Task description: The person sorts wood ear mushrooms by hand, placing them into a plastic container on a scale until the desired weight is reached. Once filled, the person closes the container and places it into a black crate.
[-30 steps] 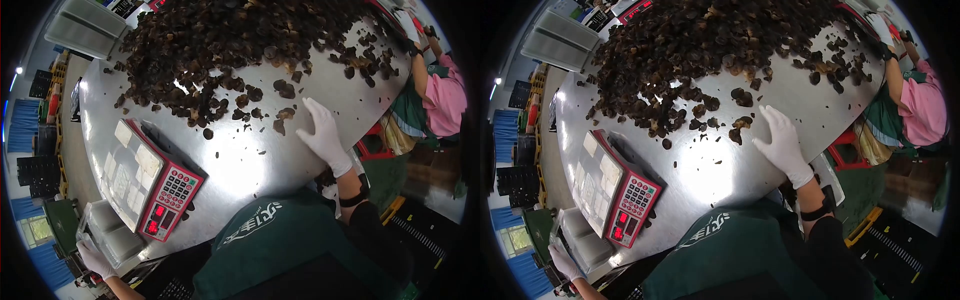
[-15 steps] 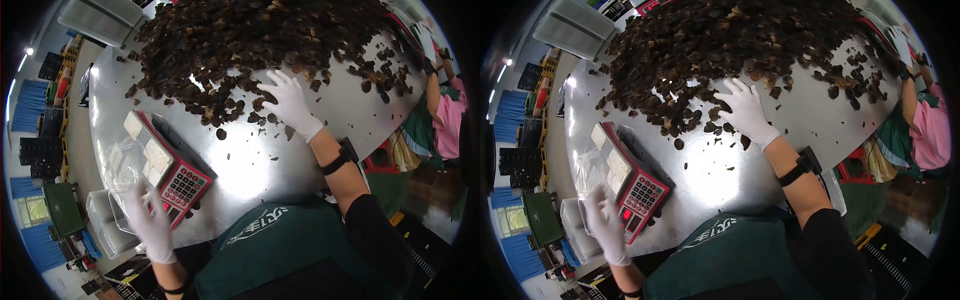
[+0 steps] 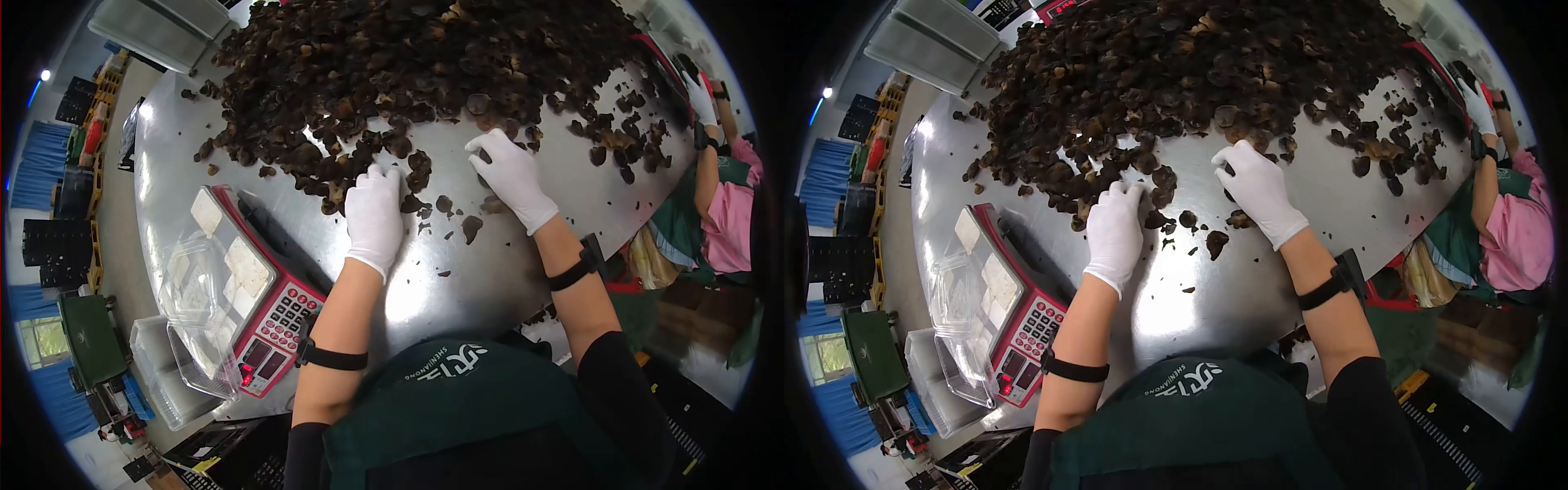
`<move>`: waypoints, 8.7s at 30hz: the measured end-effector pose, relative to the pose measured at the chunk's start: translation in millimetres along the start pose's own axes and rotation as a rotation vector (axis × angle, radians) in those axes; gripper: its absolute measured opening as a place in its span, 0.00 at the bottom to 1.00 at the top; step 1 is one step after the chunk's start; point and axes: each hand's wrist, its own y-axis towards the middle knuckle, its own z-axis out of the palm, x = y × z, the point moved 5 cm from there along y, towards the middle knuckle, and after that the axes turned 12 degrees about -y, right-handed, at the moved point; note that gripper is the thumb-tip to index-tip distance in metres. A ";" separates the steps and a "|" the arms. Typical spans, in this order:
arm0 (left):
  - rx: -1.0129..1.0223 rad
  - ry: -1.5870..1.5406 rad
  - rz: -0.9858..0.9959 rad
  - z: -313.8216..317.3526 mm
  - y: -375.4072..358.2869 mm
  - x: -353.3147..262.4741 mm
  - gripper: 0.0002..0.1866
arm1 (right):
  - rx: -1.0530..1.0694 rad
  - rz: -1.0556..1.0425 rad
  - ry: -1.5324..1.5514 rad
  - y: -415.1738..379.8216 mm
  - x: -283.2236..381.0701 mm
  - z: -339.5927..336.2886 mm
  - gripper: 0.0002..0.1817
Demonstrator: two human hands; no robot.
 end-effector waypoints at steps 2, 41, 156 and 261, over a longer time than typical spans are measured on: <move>-0.046 -0.106 -0.064 2.4 -1.9 10.4 0.12 | 0.151 0.079 -0.099 11.3 -7.2 9.8 0.12; -0.189 -1.410 -0.315 -20.9 -47.2 -25.8 0.12 | 0.300 0.186 0.561 -68.6 -3.3 -43.6 0.07; -0.510 -0.200 -0.256 -29.2 -337.3 48.2 0.21 | 0.312 -0.913 -0.246 51.9 192.5 76.9 0.44; -0.170 -0.406 0.004 -41.5 -138.1 -19.9 0.13 | -0.066 -0.412 -0.098 -11.7 59.8 -22.5 0.23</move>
